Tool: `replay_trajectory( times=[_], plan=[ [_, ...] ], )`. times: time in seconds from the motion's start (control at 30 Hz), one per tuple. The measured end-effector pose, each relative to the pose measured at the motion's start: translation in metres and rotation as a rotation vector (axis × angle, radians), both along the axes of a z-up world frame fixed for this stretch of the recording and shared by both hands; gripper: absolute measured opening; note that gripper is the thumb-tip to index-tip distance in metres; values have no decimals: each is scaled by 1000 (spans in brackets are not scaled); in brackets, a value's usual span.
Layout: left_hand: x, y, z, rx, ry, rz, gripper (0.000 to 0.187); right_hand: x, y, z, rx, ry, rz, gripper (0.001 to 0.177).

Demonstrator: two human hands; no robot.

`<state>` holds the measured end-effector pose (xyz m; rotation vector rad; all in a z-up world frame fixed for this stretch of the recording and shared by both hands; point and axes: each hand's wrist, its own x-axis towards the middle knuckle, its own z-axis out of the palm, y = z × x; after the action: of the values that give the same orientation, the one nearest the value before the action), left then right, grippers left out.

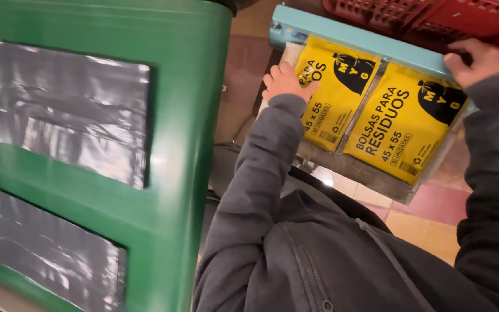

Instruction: Folding plastic trash bags and inserting them into plastic packaging sleeves.

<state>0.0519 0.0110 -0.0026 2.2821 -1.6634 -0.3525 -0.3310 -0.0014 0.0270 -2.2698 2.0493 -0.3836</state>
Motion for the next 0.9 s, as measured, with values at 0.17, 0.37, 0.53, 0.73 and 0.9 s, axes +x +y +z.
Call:
replay_trajectory(
  times=[0.17, 0.37, 0.53, 0.73, 0.9],
  plan=[
    [1, -13, -12, 69, -29, 10, 94, -15, 3, -23, -100, 66, 27, 39],
    [4, -22, -30, 137, 28, -23, 87, -17, 3, -25, -236, 180, 72, 37],
    [11, -32, -37, 154, 179, -39, 76, 20, 46, 36, -470, 37, 194, 36],
    [19, -32, -72, 195, 355, -138, 57, 64, 144, 14, -703, -41, 69, 36],
    [15, -23, -119, -31, 562, -207, 39, 31, 119, -63, -34, -783, -536, 80]
  ],
)
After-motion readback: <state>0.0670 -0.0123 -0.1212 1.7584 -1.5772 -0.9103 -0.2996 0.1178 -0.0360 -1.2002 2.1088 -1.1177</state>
